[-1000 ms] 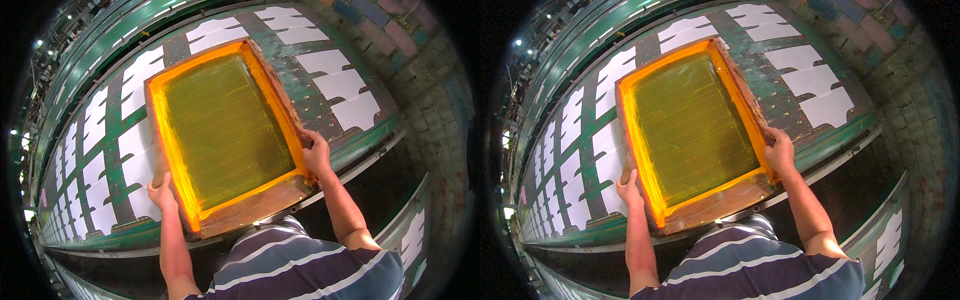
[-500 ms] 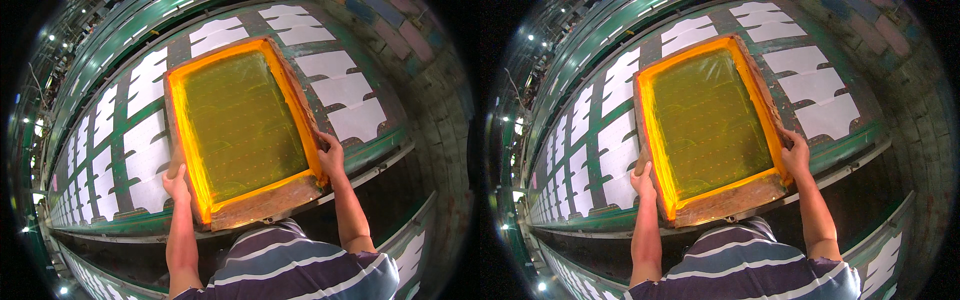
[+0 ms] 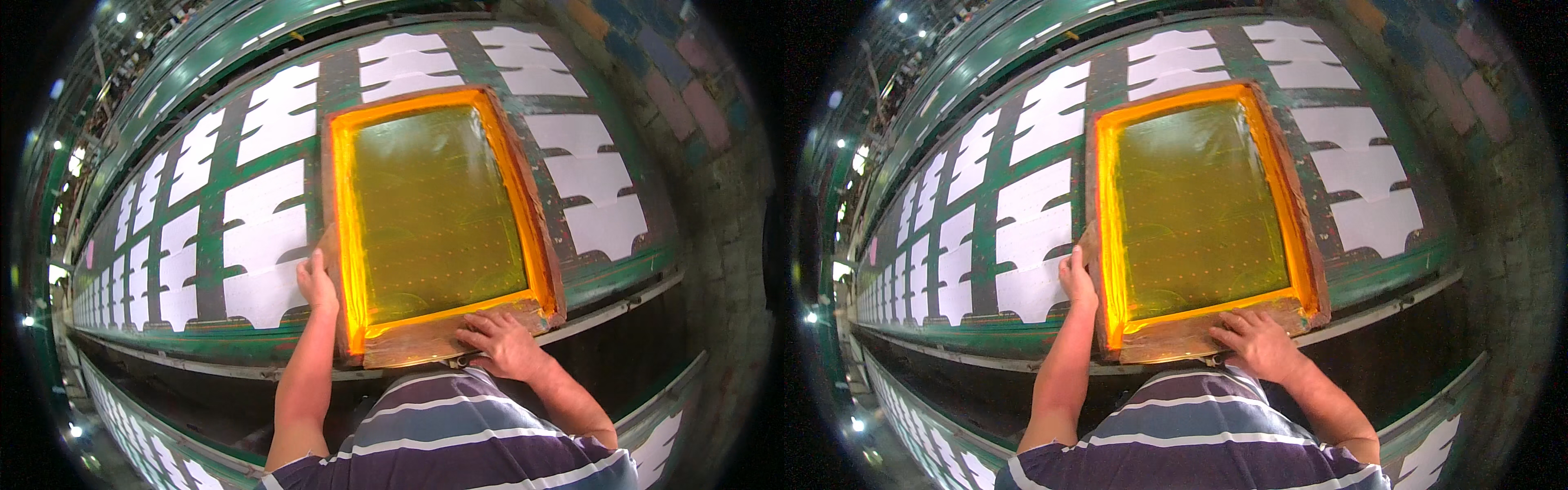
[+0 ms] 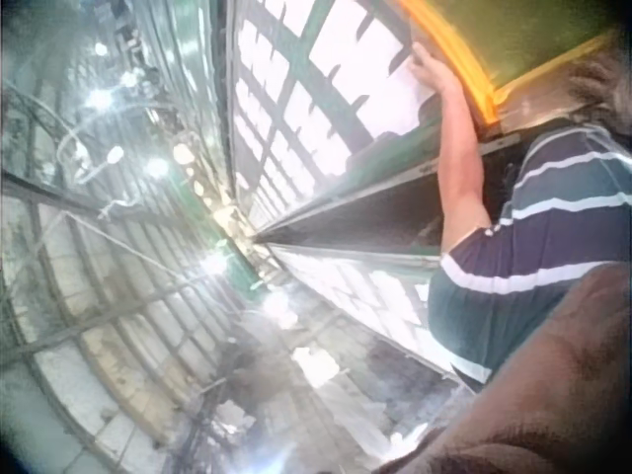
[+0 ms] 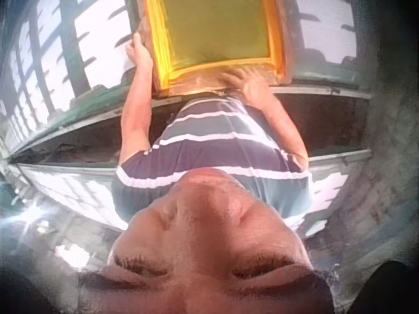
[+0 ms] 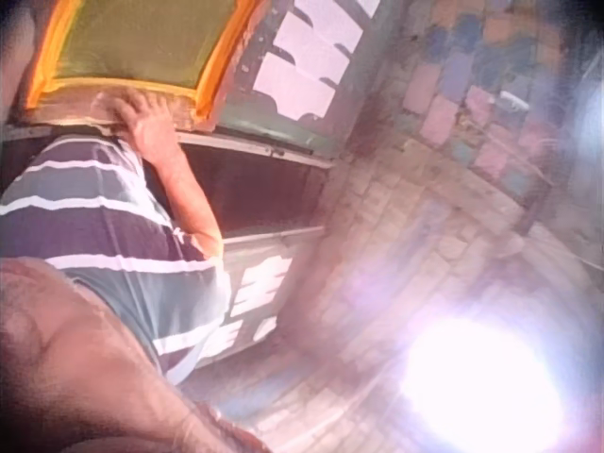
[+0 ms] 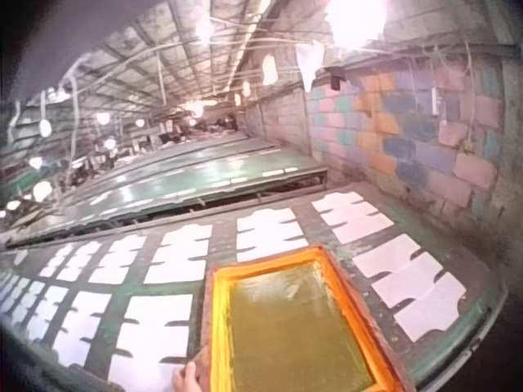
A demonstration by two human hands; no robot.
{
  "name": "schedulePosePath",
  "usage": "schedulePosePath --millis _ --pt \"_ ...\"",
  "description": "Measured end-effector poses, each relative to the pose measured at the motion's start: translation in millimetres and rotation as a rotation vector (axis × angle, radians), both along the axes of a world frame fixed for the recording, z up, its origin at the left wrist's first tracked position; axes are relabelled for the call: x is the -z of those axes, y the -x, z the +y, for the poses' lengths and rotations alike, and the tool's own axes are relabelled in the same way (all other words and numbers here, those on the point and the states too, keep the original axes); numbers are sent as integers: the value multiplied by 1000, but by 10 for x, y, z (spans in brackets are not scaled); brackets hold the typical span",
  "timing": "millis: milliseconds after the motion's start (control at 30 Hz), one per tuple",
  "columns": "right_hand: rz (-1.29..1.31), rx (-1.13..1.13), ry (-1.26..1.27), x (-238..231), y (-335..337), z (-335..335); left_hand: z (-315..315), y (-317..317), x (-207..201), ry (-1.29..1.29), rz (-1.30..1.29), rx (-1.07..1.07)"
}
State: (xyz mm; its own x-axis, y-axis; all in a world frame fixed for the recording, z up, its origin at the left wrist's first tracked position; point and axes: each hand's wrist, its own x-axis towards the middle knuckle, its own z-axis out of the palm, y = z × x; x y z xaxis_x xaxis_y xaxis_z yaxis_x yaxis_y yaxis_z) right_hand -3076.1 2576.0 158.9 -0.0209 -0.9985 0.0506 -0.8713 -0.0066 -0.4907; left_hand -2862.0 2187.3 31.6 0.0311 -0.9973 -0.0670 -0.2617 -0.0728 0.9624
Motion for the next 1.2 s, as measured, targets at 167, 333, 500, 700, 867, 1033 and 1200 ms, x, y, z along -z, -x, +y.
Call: schedulePosePath --millis 167,333,500,700,867,1033,1200 --pt "180 45 -45 -61 -212 -328 38 -9 37 56 -6 27" --pt "247 52 -92 -20 -409 -758 35 -7 89 22 49 85" --pt "222 118 -279 -138 -416 -894 63 -1 95 321 -88 125" --pt "233 200 -172 -61 -709 -585 49 -4 114 278 -26 152" --pt "289 218 -75 131 -764 -529 61 -19 50 279 -47 188" --pt "380 194 54 364 -413 -874 88 -21 -23 215 -74 190" --pt "399 166 170 536 264 -1662 107 -13 -60 182 -49 177"
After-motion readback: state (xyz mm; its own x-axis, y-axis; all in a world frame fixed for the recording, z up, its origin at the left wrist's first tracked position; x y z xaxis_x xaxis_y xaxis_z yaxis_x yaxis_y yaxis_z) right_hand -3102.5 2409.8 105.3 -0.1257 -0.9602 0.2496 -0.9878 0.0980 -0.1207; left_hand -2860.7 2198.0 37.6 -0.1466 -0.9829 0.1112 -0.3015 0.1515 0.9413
